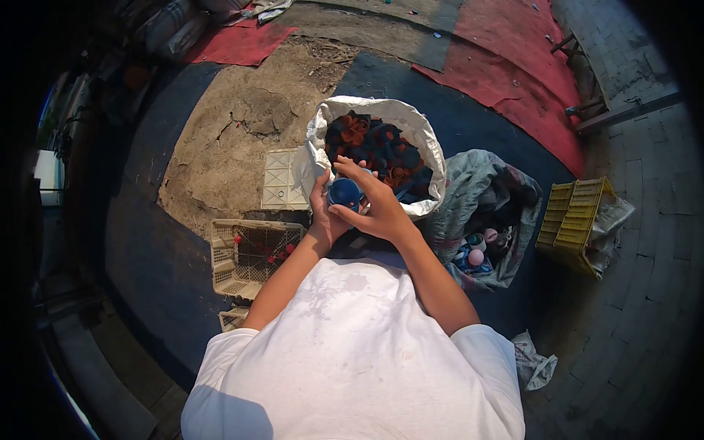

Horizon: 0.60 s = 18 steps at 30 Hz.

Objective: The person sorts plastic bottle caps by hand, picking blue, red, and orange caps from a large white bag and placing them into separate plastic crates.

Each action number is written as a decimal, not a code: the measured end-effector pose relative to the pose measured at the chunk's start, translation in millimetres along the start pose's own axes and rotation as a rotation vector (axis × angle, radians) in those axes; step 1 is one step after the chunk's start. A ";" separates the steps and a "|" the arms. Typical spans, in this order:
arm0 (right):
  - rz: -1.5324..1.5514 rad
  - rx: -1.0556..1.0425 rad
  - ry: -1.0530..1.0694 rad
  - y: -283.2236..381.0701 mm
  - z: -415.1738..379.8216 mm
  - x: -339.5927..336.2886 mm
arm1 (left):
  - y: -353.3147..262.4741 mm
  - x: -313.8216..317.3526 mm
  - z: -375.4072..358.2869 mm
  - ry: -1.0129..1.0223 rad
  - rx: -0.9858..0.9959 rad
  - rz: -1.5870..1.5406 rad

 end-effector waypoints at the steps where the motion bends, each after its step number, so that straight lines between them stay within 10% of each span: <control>1: 0.001 -0.021 -0.028 -3.0 1.0 -3.8 | -2.8 -7.8 3.0 0.014 -0.033 -0.063; 3: -0.072 -0.095 -0.132 -26.7 2.8 -15.8 | -5.6 -11.3 6.5 0.146 -0.071 -0.158; 6: 0.001 0.356 -0.257 -93.0 -1.8 -22.0 | -9.3 -13.2 7.9 0.171 -0.065 -0.295; 9: -0.597 0.504 -0.001 -161.4 -5.9 -17.5 | -13.2 -12.3 4.8 0.208 -0.067 -0.299; 18: -0.944 0.756 0.306 -239.9 -1.4 8.8 | -26.5 -9.3 -3.2 0.255 -0.017 -0.312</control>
Point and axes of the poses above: each hand's wrist, its own z-axis towards the middle knuckle, its own x-axis out of the palm, y = z × x, the point moved 4 cm from there along z, towards the middle knuckle, and after that the axes turned 14 degrees about -z, right-handed, at the moved point
